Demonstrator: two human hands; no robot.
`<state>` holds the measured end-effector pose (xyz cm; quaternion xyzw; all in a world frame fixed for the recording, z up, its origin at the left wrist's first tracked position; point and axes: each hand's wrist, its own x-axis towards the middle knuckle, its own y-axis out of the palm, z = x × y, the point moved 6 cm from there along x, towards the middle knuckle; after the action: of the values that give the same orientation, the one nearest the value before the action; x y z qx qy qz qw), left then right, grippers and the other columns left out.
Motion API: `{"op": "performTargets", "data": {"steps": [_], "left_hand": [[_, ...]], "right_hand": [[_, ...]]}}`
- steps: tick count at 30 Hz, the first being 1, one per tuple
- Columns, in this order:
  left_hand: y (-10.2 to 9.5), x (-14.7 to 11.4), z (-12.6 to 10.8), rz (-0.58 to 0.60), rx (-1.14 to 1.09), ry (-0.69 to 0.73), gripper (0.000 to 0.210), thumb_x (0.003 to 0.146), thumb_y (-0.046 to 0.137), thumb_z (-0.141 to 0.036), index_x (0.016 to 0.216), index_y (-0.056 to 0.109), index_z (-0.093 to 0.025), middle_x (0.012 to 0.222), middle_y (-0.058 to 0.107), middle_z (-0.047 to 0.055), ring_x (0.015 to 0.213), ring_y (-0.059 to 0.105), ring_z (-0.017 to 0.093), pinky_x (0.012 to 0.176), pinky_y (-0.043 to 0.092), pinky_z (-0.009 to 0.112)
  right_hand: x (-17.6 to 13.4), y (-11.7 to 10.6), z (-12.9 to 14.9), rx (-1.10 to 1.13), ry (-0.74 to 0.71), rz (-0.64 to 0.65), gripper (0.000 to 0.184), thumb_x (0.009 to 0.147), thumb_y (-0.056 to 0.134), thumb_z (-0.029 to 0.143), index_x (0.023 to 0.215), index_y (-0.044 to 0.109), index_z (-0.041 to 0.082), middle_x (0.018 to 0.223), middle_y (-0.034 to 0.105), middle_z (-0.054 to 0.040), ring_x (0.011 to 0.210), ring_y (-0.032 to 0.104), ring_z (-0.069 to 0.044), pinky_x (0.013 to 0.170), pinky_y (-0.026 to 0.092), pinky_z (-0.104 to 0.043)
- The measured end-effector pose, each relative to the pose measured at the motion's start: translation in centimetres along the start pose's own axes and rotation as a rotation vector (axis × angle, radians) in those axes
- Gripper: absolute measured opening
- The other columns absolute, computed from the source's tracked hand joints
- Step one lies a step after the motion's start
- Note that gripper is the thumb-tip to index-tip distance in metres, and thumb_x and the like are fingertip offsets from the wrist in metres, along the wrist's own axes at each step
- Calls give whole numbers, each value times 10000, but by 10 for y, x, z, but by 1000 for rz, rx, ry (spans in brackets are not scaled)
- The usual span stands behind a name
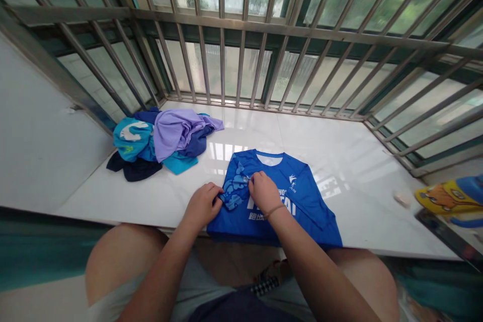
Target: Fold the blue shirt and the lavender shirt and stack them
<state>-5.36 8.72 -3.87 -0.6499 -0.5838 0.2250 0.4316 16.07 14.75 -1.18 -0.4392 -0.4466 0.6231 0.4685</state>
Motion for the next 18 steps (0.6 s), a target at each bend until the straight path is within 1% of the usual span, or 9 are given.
{"op": "performTargets", "data": {"steps": [4,7,10,13,14,15,16,18], "left_hand": [[1,-1,0,7,2,15,303,882,553,-95,1074,743,-233,1068,724,79,1040,695,271,964,584,431],[1,-1,-1,26,-5,21,317,866,547,-86,1075,739,-228,1077,724,84,1047,686,272,977,578,438],[-1,-1,-3,27,-16,30,299,881,542,-96,1071,737,-219,1077,723,89,1046,681,274,981,575,447],[-3,-2,-5,15,-21,40,208,972,545,-179,1046,735,-222,1061,724,90,1033,683,271,966,572,441],[-4,-2,-6,11,-19,46,190,1004,546,-221,1033,734,-225,1052,724,90,1026,685,268,960,570,437],[-4,-2,-6,8,-17,52,189,1030,546,-259,1023,732,-228,1045,723,89,1020,686,265,958,568,433],[-4,-2,-7,6,-14,57,196,1047,545,-285,1017,730,-230,1040,722,89,1016,686,262,957,565,428],[-3,-2,-7,1,-2,67,209,1067,539,-306,1005,723,-229,1025,717,87,1005,681,256,947,559,420]], "right_hand": [[-6,-1,-11,40,34,2,242,1148,477,327,1244,644,180,1126,780,-118,1026,753,-240,840,481,-303],[-7,2,-18,58,44,20,234,1126,538,330,1286,630,186,1109,799,-108,1006,770,-246,818,480,-301],[-6,3,-20,58,42,19,260,1092,602,317,1308,633,174,1138,798,-121,1022,769,-256,851,503,-306],[-3,-1,-14,41,36,-28,302,1086,597,321,1334,643,156,1289,752,-170,1170,725,-291,974,524,-355],[-2,-3,-9,41,6,-57,329,1090,587,332,1361,644,154,1363,724,-182,1245,694,-299,1031,519,-373],[-1,-4,-1,48,-59,-87,370,1096,577,349,1405,639,154,1443,689,-188,1328,652,-300,1097,502,-390],[0,-4,9,59,-156,-111,418,1104,568,371,1460,624,158,1522,649,-185,1412,601,-296,1168,471,-408],[1,1,32,71,-407,-116,521,1114,553,426,1570,570,174,1650,561,-164,1559,478,-280,1294,371,-456]]}}
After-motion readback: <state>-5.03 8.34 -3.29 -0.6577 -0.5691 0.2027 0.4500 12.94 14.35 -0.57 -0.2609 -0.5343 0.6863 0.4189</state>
